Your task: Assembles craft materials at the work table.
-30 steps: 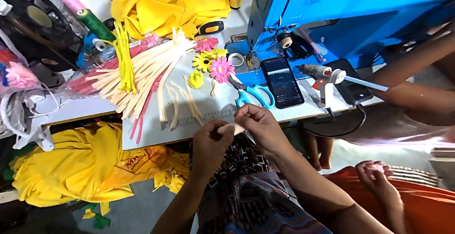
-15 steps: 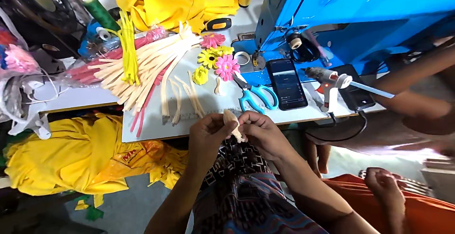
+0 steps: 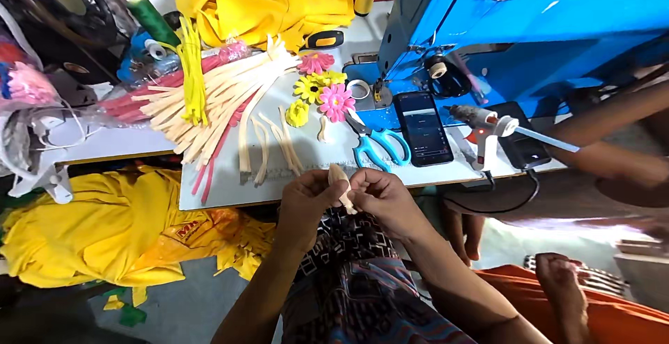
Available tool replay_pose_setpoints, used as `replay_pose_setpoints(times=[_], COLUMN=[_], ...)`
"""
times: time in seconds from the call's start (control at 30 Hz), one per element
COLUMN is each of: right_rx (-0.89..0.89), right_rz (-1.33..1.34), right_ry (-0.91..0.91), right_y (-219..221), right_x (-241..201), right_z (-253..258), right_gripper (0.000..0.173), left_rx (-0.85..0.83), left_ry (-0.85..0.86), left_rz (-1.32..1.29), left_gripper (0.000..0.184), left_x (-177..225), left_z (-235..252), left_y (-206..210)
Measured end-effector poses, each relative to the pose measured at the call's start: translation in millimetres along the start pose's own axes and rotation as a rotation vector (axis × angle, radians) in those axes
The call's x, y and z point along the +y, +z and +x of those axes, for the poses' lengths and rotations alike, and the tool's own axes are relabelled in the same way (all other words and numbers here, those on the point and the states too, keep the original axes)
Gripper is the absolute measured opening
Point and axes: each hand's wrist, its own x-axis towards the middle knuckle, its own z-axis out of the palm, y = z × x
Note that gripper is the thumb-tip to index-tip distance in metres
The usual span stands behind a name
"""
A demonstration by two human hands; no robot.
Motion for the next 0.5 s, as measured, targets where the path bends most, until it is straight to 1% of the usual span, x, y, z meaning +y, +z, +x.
replay_pose_setpoints(times=[0.07, 0.23, 0.33, 0.4, 0.5], right_rx=[-0.009, -0.086, -0.12, -0.11, -0.023], right_rz=[0.06, 0.44, 0.598, 0.604, 0.36], right_ry=[0.013, 0.145, 0.188, 0.162, 0.059], right_y=[-1.7, -6.7, -6.7, -4.6, 0.0], right_x=[1.9, 8.0, 11.2, 13.7, 13.4], right_z=[0.1, 1.0, 1.4, 1.8, -0.7], right_gripper=[0.016, 0.017, 0.012, 0.011, 0.014], left_rx=[-0.005, -0.041, -0.053, -0.031, 0.037], left_ry=[0.023, 0.041, 0.058, 0.077, 0.154], left_rz=[0.006, -0.039, -0.074, -0.082, 0.0], left_gripper=[0.014, 0.016, 0.016, 0.018, 0.016], left_x=[-0.6, -2.9, -4.8, -6.0, -8.4], left_z=[-0.4, 0.5, 0.0, -0.6, -1.1], left_y=[0.3, 1.1, 1.7, 3.6, 6.7])
